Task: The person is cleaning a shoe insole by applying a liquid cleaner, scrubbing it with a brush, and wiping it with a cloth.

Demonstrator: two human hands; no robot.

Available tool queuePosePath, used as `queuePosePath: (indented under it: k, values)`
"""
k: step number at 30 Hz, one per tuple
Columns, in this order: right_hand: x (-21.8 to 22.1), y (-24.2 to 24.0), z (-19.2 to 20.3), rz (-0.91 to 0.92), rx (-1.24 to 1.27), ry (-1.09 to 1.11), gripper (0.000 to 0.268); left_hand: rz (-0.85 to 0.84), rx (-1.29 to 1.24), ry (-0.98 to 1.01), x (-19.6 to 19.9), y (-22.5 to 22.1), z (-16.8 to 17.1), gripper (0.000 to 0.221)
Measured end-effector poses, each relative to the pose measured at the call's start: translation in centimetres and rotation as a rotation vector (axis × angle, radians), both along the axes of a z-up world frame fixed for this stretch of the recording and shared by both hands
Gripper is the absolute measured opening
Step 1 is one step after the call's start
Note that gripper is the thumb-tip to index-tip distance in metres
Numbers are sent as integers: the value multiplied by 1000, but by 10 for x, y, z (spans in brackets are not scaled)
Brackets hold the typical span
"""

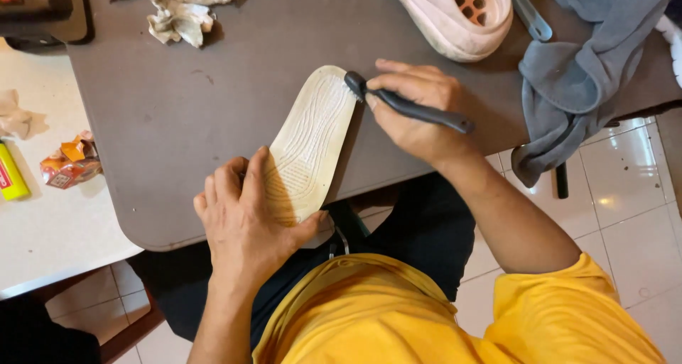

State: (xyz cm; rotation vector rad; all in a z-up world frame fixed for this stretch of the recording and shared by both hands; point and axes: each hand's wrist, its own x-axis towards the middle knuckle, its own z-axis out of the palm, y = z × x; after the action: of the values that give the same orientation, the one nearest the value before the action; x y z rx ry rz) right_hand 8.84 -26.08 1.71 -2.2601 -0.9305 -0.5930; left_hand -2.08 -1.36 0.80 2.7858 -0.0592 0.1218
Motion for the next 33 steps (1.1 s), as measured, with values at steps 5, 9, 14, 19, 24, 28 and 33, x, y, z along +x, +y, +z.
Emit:
queuePosePath:
  k: [5, 9, 14, 19, 24, 28, 33]
  values:
    - [-49, 34, 3, 207, 56, 145, 12, 16, -20, 20, -2, 0, -1, 113]
    - [18, 18, -7, 12, 15, -79, 5, -5, -5, -3, -2, 0, -1, 109]
    - [-33, 47, 9, 234, 49, 134, 8, 11, -5, -3, 0, -1, -2, 106]
    - [31, 18, -9, 98, 47, -52, 8, -4, 6, 6, -3, 1, -2, 108]
    - [-13, 43, 2, 157, 41, 68, 14, 8, -12, -2, 1, -1, -2, 109]
    - [20, 25, -6, 116, 45, 59, 13, 13, 8, 14, -3, 1, -2, 108]
    - [-12, 35, 5, 68, 61, 18, 7, 24, -4, 25, 0, -1, -3, 110]
